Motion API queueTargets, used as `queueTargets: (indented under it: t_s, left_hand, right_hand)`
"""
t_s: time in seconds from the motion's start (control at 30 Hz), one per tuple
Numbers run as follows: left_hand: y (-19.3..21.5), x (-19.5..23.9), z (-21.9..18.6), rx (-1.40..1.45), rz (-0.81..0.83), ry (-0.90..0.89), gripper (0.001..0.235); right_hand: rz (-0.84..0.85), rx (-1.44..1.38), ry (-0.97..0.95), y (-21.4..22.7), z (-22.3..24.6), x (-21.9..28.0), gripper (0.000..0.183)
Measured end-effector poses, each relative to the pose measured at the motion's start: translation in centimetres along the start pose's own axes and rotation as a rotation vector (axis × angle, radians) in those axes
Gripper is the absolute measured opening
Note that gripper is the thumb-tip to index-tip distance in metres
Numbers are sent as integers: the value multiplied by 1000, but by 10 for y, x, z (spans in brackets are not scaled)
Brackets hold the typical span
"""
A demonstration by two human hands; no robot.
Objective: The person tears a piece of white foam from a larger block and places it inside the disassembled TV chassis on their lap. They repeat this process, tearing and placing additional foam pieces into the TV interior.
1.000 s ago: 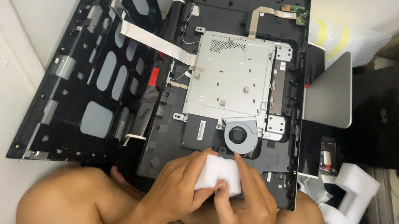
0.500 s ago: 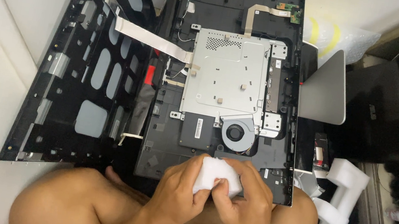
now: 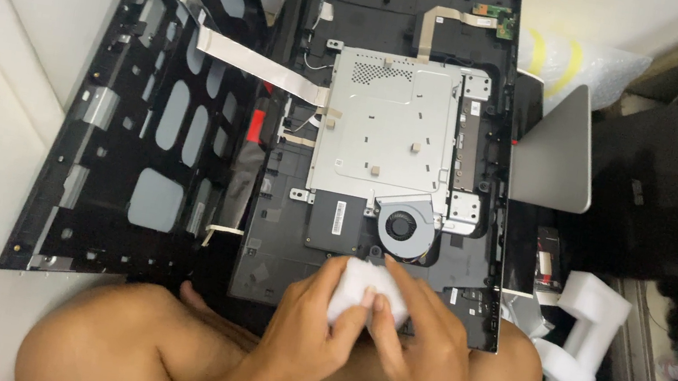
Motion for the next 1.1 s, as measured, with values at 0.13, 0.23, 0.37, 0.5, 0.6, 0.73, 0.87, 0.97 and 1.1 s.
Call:
queueTargets:
  t_s: [0.13,0.23,0.37,0.5,0.6,0.73,0.87,0.97,1.1]
  left_hand:
    - [2,-2,-7,-17,-1,50,28]
    - [1,-4,-8,10,14,-53,21]
    - [0,-5,-10,90,48,-102,20]
    - [4,-5,-20,130,51,-193,19]
    - [6,-5,-26,145,19,-229,19]
    - [7,-5,-27,296,-30,-172,21]
    - [7,-6,-18,368,-65,-83,20]
    - [3,-8,6,228,-74,34,19]
    - [1,-3,-1,138,-112,4,29]
  right_hand:
    - [-18,197,167,-4,14,9,35]
    - [-44,164,192,-6,16,6,27]
    - [-8,-42,0,-13,-7,7,16]
    - [-6,-67,-6,-14,-8,8,12]
    - [-30,-102,13,-10,-4,7,13]
    - [8,-218,-56,-9,-10,7,11]
    - [73,-305,-169,-17,-29,10,13]
    - [134,-239,-364,-19,-32,6,36]
    - [245,-113,-510,-18,-37,7,59]
Point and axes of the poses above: each hand's wrist, its own x-axis away from the middle knuckle, its own y-axis out of the back of the hand, z = x × y, the point moved 10 cm from there along -x, towards the middle knuckle, and after that the axes turned 5 degrees about x, right-handed, at the moved point
